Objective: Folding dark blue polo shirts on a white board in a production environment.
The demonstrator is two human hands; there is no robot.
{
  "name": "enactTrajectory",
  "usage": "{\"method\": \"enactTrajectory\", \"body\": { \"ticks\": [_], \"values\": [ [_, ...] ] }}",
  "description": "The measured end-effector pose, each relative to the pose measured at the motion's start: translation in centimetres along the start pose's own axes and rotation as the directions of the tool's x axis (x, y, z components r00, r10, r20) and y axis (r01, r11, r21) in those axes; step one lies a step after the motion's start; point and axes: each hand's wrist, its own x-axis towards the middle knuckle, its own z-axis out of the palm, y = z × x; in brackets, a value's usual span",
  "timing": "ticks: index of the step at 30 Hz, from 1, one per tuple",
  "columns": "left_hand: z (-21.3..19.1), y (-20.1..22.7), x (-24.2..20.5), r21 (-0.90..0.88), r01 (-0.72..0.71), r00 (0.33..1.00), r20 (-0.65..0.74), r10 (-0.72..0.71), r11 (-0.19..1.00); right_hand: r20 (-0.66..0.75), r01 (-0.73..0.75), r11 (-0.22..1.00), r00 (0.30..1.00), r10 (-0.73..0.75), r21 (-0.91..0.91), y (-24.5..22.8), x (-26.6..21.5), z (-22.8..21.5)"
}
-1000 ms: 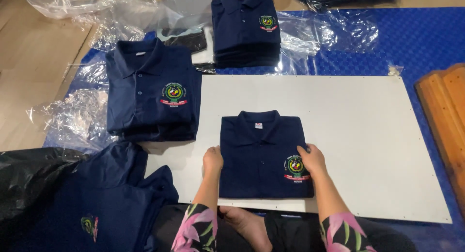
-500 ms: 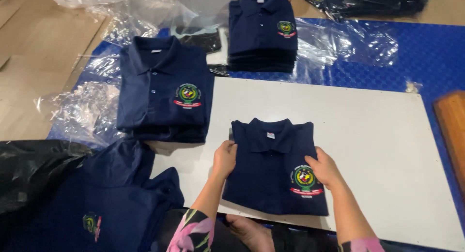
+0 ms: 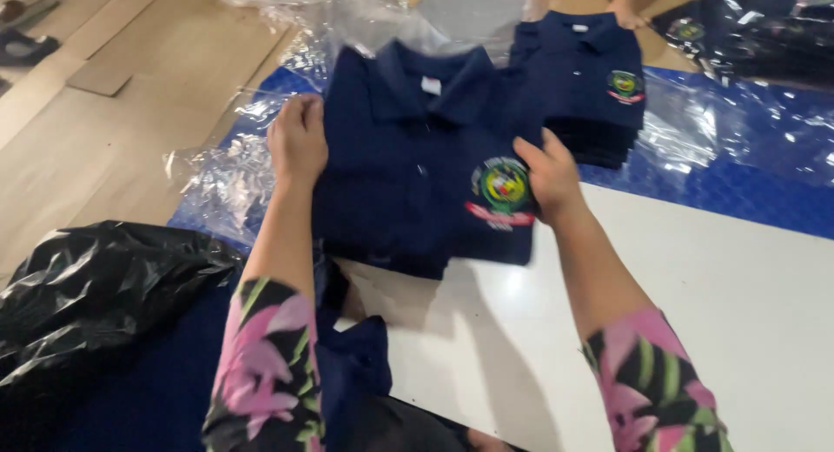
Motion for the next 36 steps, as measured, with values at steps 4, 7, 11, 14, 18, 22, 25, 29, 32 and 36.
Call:
{"method": "enactTrajectory", "body": {
  "ticks": [4, 7, 11, 14, 18, 22, 25, 29, 32, 36],
  "values": [
    [1.6, -0.6, -3.7, 0.168, 0.168, 0.979, 0.084, -0.184, 0.971, 0.045, -0.3, 0.951, 0.954, 0.298, 0.068, 3.2, 0.3, 8.3],
    [4.0, -2.0, -8.7, 0.418, 0.14, 0.849, 0.415, -0.326, 0.898, 0.116, -0.399, 0.912, 0.906, 0.408, -0.097, 7.3, -0.1, 9.7],
    [2.8, -1.6, -11.5, 0.348, 0.312, 0.663, 0.587, -0.465, 0.884, 0.042, 0.248, 0.762, 0.959, -0.279, -0.598, 8.5, -4.5, 10.3],
    [1.6, -3.6, -12.9, 0.215, 0.203, 0.782, 0.551, -0.29, 0.955, 0.36, 0.666, 0.28, 0.653, -0.666, -0.692, 8.1, -8.4, 10.7],
    [0.5, -8.9, -14.8, 0.345, -0.14, 0.851, 0.521, -0.065, 0.928, 0.614, 0.751, 0.022, 0.556, -0.56, -0.66, 10.2, -9.8, 10.8],
    [1.8, -10.8, -15.9, 0.479, -0.213, 0.892, 0.45, -0.03, 0.852, 0.615, 0.748, -0.076, 0.478, -0.627, -0.659, 10.6, -8.8, 10.9],
    [3.5, -11.5, -16.3, 0.556, -0.312, 0.924, 0.366, 0.111, 0.77, 0.632, 0.728, -0.197, 0.39, -0.67, -0.657, 11.1, -8.4, 11.0],
    [4.1, -12.2, -16.3, 0.616, -0.354, 0.935, 0.226, 0.273, 0.704, 0.614, 0.697, -0.205, 0.407, -0.676, -0.687, 11.4, -7.9, 11.5],
    [2.3, -11.3, -15.0, 0.622, -0.386, 0.904, 0.11, 0.412, 0.681, 0.593, 0.687, -0.233, 0.348, -0.726, -0.689, 10.3, -7.8, 11.7],
    [-0.3, -8.9, -13.0, 0.646, -0.414, 0.827, -0.028, 0.562, 0.641, 0.571, 0.681, -0.255, 0.288, -0.769, -0.687, 8.5, -8.8, 11.5]
  ]
}}
